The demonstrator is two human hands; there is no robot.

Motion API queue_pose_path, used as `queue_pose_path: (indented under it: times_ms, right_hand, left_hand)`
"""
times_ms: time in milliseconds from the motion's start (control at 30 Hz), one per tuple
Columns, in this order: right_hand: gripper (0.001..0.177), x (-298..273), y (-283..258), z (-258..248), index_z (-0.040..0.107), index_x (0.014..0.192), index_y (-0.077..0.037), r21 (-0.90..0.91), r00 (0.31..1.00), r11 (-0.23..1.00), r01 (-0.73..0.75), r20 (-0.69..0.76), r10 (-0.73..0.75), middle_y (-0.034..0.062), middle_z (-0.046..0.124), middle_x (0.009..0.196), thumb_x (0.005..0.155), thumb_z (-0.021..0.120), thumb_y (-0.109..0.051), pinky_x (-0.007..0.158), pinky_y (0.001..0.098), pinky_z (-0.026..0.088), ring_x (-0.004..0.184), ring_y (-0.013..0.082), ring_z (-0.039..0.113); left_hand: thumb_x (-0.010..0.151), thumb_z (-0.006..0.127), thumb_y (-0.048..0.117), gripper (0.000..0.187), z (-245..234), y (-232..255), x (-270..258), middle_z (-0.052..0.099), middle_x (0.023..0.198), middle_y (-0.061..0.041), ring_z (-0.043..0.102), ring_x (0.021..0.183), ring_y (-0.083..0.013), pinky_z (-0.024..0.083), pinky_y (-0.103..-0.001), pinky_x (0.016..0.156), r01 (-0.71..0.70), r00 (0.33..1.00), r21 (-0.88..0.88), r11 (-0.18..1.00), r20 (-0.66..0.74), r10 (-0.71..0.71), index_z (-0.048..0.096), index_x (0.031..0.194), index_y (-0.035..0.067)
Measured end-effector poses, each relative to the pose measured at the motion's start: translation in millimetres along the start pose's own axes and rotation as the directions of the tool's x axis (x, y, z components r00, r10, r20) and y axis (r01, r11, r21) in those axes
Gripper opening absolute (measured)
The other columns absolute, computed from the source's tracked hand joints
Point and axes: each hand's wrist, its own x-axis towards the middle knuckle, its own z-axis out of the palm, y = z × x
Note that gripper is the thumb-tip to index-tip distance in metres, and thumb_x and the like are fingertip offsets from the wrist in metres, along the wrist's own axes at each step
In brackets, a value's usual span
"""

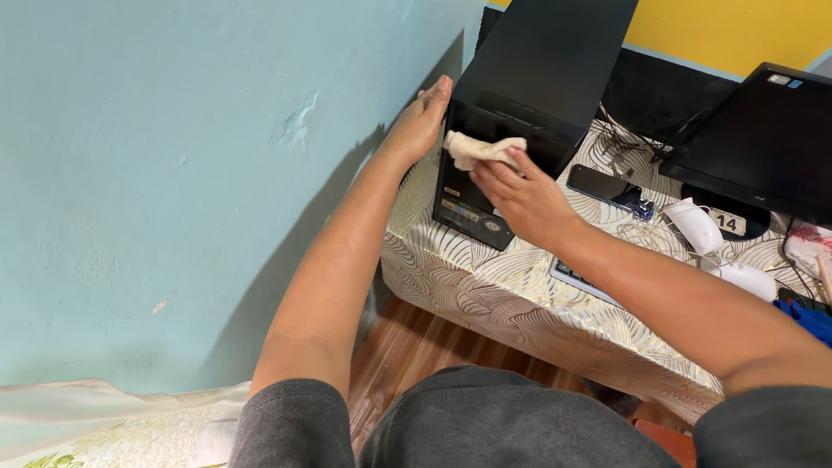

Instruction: The person wipes the surface of a computer monitor with a cloth, then cleans the top and sides of the computer tower. Finally, the person uses a small brush to clean between the keys of a keyboard.

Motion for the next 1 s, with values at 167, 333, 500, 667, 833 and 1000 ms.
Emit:
queue_pose_path:
  times_ms: [167, 333, 500, 667, 833, 1000]
  right_hand:
    - [0.062, 19.3, -36.0, 35.9, 0.050, 0.147, -0.003, 0.080, 0.995, 0.997, 0.020, 0.091, -0.027, 0.0056, 0.046, 0.154, 0.089, 0.053, -0.025, 0.124, 0.0445, 0.016, 0.147, 0.0233, 0.033]
    - [0.062, -13.0, -41.2, 36.8, 0.048, 0.147, -0.002, 0.075, 0.964, 0.994, 0.086, 0.245, -0.102, 0.0038, 0.044, 0.153, 0.090, 0.054, -0.024, 0.124, 0.0439, 0.013, 0.147, 0.0212, 0.032]
    - [0.066, -41.0, -16.9, 5.0, 0.045, 0.149, -0.003, 0.013, 0.949, 1.000, -0.007, 0.316, 0.002, 0.0020, 0.042, 0.154, 0.088, 0.057, -0.026, 0.122, 0.0469, 0.017, 0.146, 0.0153, 0.034]
    - [0.074, -41.5, -14.4, -10.5, 0.033, 0.156, -0.003, 0.087, 0.929, 0.981, -0.172, 0.347, 0.132, 0.0054, 0.038, 0.159, 0.095, 0.052, -0.042, 0.122, 0.0492, 0.017, 0.146, 0.0189, 0.033]
    - [0.077, -58.1, -50.3, 7.4, 0.021, 0.158, -0.001, 0.123, 0.790, 0.990, -0.075, 0.613, -0.016, 0.0087, 0.027, 0.163, 0.101, 0.044, -0.047, 0.122, 0.0497, 0.010, 0.150, 0.0231, 0.022]
    - [0.078, -74.9, -58.2, 15.1, 0.019, 0.159, 0.001, 0.131, 0.727, 0.991, -0.040, 0.684, -0.061, 0.0086, 0.022, 0.166, 0.103, 0.042, -0.048, 0.124, 0.0500, 0.008, 0.153, 0.0232, 0.015]
  left_hand:
    - [0.093, 0.023, 0.078, 0.095, 10.6, 9.2, -12.0, 0.038, 0.163, -0.016, 0.023, 0.156, -0.0323, 0.021, -0.041, 0.124, 0.031, 1.000, -0.027, 0.999, 0.000, -0.031, 0.044, 0.155, 0.009]
    - [0.095, 0.022, 0.075, 0.092, 7.9, 5.0, -18.1, 0.037, 0.163, -0.016, 0.024, 0.154, -0.0318, 0.022, -0.040, 0.122, -0.014, 1.000, -0.036, 0.999, 0.016, 0.015, 0.039, 0.156, 0.008]
    - [0.101, 0.025, 0.070, 0.089, 12.8, -13.7, -16.1, 0.037, 0.164, -0.018, 0.030, 0.155, -0.0305, 0.023, -0.036, 0.124, -0.050, 0.999, -0.106, 0.993, 0.004, 0.051, 0.039, 0.156, 0.002]
    - [0.101, 0.025, 0.069, 0.088, 18.3, -15.4, -17.8, 0.036, 0.165, -0.018, 0.029, 0.155, -0.0304, 0.023, -0.036, 0.124, -0.069, 0.998, -0.122, 0.990, -0.001, 0.070, 0.035, 0.158, 0.002]
    - [0.101, 0.025, 0.068, 0.088, 17.8, -8.8, -32.1, 0.033, 0.166, -0.017, 0.027, 0.155, -0.0309, 0.023, -0.037, 0.124, -0.061, 0.998, -0.146, 0.987, 0.009, 0.063, 0.031, 0.159, 0.002]
    - [0.100, 0.022, 0.069, 0.086, 19.0, -1.3, -42.9, 0.032, 0.167, -0.016, 0.025, 0.155, -0.0311, 0.022, -0.039, 0.124, -0.031, 0.999, -0.078, 0.996, 0.010, 0.032, 0.032, 0.159, 0.007]
